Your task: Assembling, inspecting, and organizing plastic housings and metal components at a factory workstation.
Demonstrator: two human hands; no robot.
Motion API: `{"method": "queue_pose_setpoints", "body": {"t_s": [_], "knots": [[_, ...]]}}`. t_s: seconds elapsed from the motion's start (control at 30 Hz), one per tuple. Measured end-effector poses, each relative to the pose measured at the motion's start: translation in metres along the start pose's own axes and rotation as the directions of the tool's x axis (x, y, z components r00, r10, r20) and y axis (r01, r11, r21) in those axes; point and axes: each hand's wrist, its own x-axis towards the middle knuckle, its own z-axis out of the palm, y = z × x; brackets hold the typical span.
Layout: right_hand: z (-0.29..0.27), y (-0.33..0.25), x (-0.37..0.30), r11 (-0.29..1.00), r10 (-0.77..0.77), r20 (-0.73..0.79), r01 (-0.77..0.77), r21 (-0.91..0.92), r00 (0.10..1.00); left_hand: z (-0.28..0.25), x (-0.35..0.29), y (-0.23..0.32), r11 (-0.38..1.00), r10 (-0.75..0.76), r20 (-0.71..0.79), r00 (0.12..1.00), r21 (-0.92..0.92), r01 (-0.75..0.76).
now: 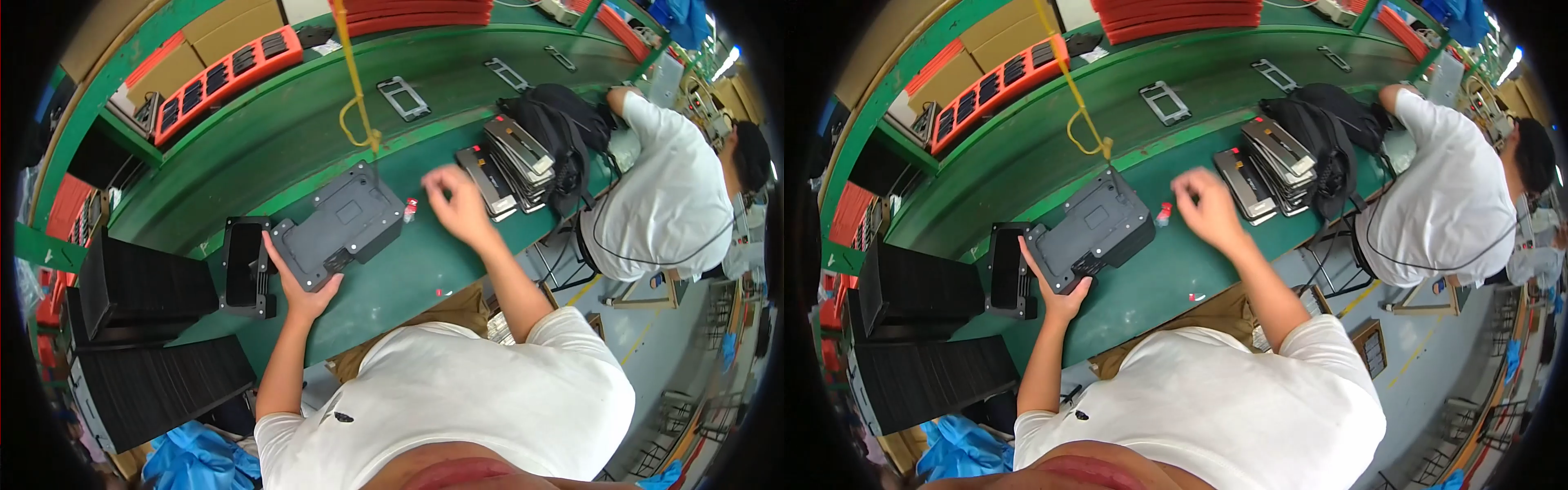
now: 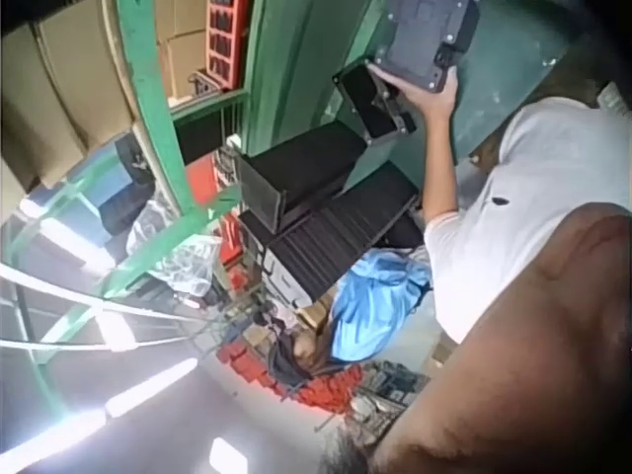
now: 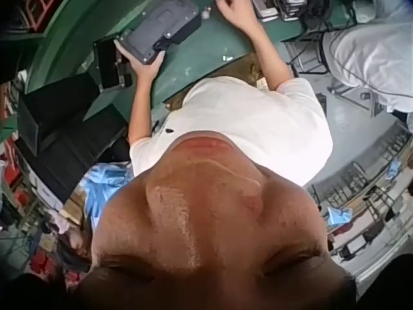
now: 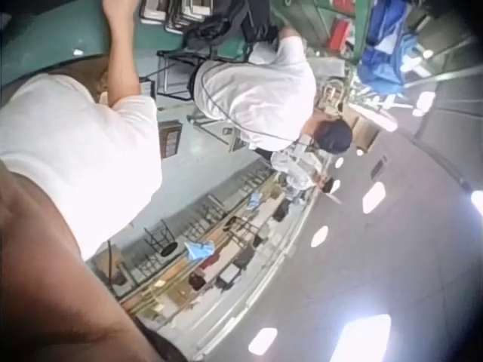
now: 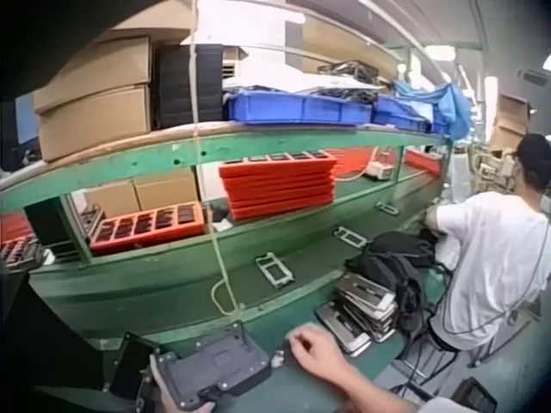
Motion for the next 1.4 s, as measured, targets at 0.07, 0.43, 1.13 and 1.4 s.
{"method": "queue_pose_setpoints", "body": {"t_s": [0.07,0.43,1.13,1.4], "knots": [[0.007,0.02,0.065,0.965,-0.192,-0.044,0.18,-0.191,0.98,0.0,0.002,-0.001,1.0,-0.019,-0.008,1.0,-0.001,0.019],[0.123,0.11,0.227,0.726,0.088,0.182,0.063,-0.685,0.979,-0.002,0.0,-0.004,0.999,-0.043,-0.022,0.999,-0.025,0.042],[0.012,-0.08,0.071,0.981,0.187,0.305,-0.196,-0.002,0.934,-0.013,0.011,-0.014,0.991,0.114,-0.067,0.991,-0.066,-0.119],[0.064,-0.136,0.027,0.83,-0.156,0.23,0.254,-0.497,0.961,-0.038,0.026,0.048,0.985,0.082,0.022,0.996,0.148,-0.084]]}}
